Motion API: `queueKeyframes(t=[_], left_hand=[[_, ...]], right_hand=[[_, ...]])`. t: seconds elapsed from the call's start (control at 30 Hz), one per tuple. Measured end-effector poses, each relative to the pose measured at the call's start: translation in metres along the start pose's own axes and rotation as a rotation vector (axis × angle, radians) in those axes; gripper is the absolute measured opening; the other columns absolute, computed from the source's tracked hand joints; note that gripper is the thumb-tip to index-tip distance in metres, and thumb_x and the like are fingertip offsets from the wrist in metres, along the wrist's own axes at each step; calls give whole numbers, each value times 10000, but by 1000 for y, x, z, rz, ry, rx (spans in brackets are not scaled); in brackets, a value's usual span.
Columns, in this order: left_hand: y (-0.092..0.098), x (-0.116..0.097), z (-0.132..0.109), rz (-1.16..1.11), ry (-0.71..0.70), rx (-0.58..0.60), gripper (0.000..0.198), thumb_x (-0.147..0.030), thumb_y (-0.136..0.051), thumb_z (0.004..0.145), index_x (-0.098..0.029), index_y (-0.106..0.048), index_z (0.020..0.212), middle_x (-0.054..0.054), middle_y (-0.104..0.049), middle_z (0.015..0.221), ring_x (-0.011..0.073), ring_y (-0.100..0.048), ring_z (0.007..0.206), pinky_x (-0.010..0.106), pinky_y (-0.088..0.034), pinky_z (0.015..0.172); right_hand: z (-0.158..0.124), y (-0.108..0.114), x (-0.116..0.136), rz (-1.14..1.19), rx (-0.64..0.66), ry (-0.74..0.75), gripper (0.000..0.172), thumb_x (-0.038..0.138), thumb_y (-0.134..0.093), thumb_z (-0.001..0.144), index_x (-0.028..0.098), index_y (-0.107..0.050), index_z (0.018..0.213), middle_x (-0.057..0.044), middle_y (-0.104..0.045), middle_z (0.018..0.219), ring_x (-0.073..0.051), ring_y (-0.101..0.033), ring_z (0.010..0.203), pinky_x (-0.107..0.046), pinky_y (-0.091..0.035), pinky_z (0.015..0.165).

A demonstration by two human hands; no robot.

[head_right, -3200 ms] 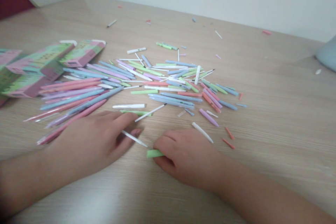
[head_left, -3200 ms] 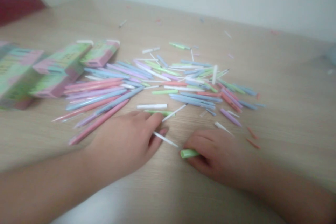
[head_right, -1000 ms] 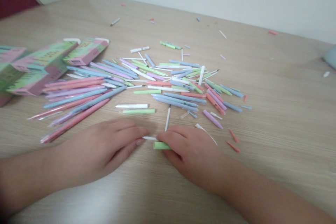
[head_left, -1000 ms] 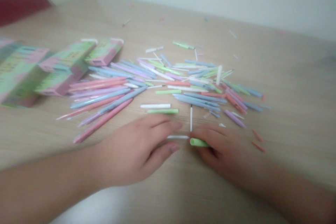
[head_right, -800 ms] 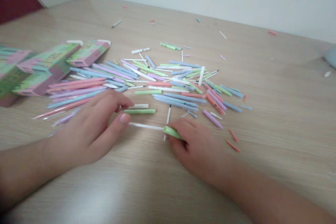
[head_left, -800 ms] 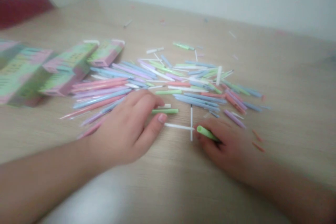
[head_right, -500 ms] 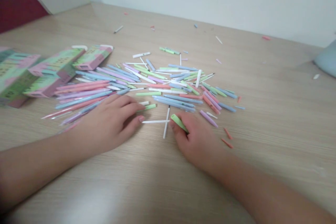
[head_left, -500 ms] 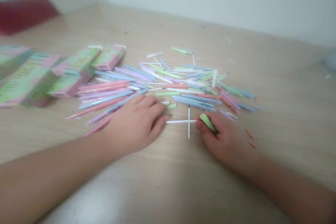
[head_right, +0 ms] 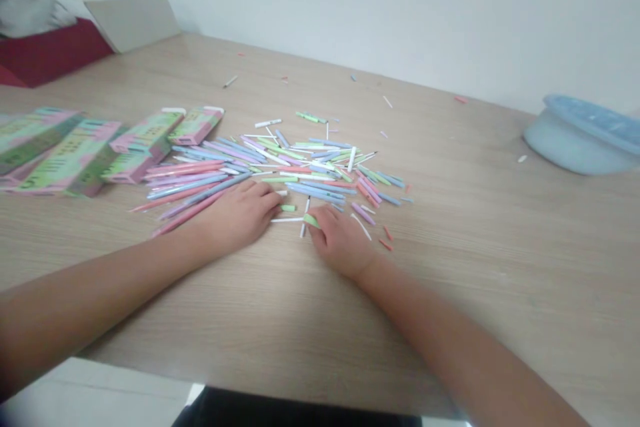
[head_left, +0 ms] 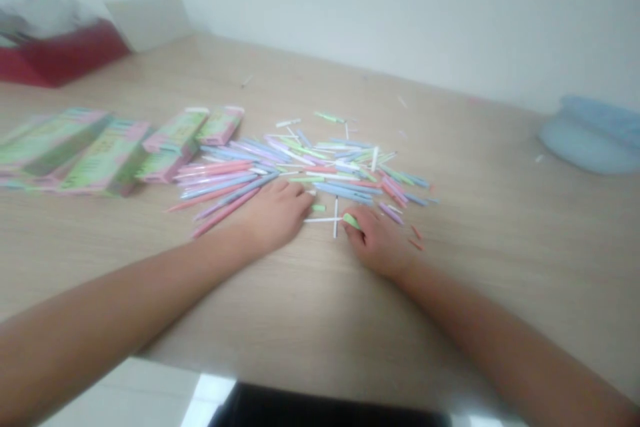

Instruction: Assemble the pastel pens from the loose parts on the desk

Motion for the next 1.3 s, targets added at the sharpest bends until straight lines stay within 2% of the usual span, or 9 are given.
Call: queueKeyframes(t=[0.07,0.2,0.3,0.4,0.57,0.67,0.93,1.1,1.3], left_hand=[[-2,1,2,-18,-2,-13,258,-204,-453,1059,-145,-702,1093,160,-705,1074,328,-639,1087,495,-492,1016],[-10,9,8,-101,-14,-39,262,-214,-435,1062,-134,-661,1168,166,-725,1116,326,-657,1123,489,-493,1045],[-13,14,9,-184,-24,-55,282,-254,-398,1078,-153,-636,1191,156,-717,1162,316,-660,1140,475,-504,1039],[-10,12,6,-266,-52,-36,271,-274,-379,1086,-179,-613,1182,124,-713,1150,286,-673,1109,441,-520,1011],[-7,9,0,-352,-93,25,249,-292,-359,1106,-204,-591,1123,71,-709,1017,238,-692,960,375,-532,888],[-7,8,-4,-385,-101,47,238,-296,-357,1114,-211,-574,1065,52,-689,978,222,-678,926,356,-517,868],[-6,11,-8,-459,-69,55,223,-291,-338,1130,-216,-545,1089,32,-665,1000,197,-653,935,320,-492,855],[-5,7,-8,-450,-85,87,226,-305,-358,1126,-211,-555,1068,39,-657,980,208,-648,921,334,-488,841],[-6,-6,-10,-413,-158,136,258,-330,-374,1132,-202,-596,1102,63,-660,1036,234,-631,989,375,-475,932]], right_hand=[[-3,4,-5,18,-55,-46,176,309,-531,1050,199,-667,1029,-89,-736,981,-252,-658,920,-361,-501,867],[-23,16,-23,50,-248,-220,278,392,-453,1090,227,-617,937,-38,-679,827,-225,-629,770,-332,-489,745],[-39,21,-36,76,-351,-316,271,434,-473,1081,235,-623,973,-22,-677,808,-224,-640,746,-334,-493,720],[-46,22,-44,95,-399,-365,279,461,-488,1083,236,-644,1030,-25,-699,832,-235,-662,778,-347,-504,732],[-45,19,-37,118,-353,-332,264,458,-543,1064,246,-657,955,-8,-673,779,-217,-634,704,-333,-492,688],[-47,20,-33,113,-337,-332,261,448,-546,1070,246,-662,952,3,-652,744,-210,-612,667,-328,-475,662],[-54,28,-36,79,-335,-351,244,455,-574,1056,251,-667,961,21,-625,692,-210,-593,628,-329,-451,625],[-50,27,-33,54,-315,-341,250,453,-583,1057,253,-665,931,9,-664,745,-216,-633,684,-331,-472,652],[-45,21,-14,46,-269,-220,181,367,-594,1063,259,-684,950,17,-682,752,-196,-640,672,-306,-477,642]])
Point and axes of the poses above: each hand's wrist, its own z-axis towards the middle knuckle, its own y-axis out of the back of the hand, x = y × z, the point moved 7 cm from there along z, towards the middle knuckle
